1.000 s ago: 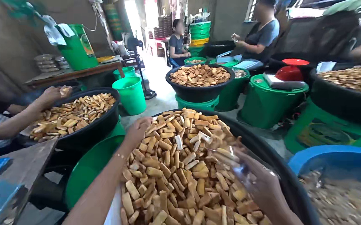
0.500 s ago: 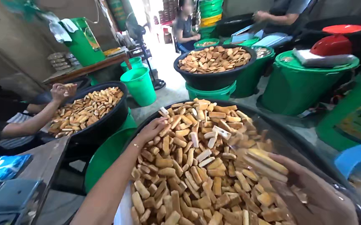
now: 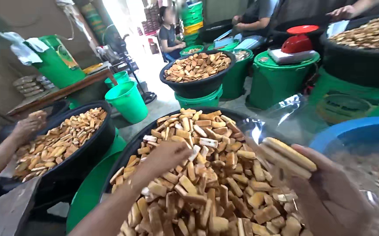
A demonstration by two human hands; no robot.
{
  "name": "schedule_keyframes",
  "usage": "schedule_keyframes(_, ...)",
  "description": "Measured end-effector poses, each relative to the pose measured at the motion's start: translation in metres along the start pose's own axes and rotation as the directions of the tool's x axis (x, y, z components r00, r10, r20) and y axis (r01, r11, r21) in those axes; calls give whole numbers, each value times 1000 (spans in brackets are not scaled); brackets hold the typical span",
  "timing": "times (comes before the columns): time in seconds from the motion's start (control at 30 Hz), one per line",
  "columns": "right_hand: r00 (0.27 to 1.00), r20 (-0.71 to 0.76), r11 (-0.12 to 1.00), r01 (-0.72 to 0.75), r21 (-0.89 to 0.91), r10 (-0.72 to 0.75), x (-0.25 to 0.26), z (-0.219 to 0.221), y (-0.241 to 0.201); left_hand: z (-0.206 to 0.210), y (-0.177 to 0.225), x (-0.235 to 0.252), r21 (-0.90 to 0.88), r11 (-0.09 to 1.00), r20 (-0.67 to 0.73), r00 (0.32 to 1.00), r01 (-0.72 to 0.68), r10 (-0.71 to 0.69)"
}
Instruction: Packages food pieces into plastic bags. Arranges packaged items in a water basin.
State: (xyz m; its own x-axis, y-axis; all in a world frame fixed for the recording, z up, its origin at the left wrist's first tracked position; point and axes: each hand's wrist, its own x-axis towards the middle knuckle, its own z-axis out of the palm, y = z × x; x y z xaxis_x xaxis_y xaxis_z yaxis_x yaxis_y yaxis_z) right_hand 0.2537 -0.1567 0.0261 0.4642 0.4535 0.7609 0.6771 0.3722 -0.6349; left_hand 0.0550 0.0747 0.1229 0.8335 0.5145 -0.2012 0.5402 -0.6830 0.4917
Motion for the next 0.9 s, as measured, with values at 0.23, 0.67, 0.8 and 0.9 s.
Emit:
schedule_keyframes(0.23, 1000, -11, 991, -11, -136, 10, -3, 5, 8, -37, -82, 182, 33, 985, -238, 959, 168, -155)
schedule_keyframes(0.67, 998, -56, 990, -12, -142, 4, 2, 7, 18, 40, -57, 116, 202, 979, 70, 997, 19, -33)
schedule_keyframes(0.8, 997, -23, 990, -82, -112, 80, 3, 11, 17, 87, -22, 63, 126, 990, 111, 993, -59, 45)
schedule_keyframes(0.9, 976, 70, 978, -201, -63, 205, 5, 13, 17, 109, -3, 19, 26, 994, 194, 976, -107, 100)
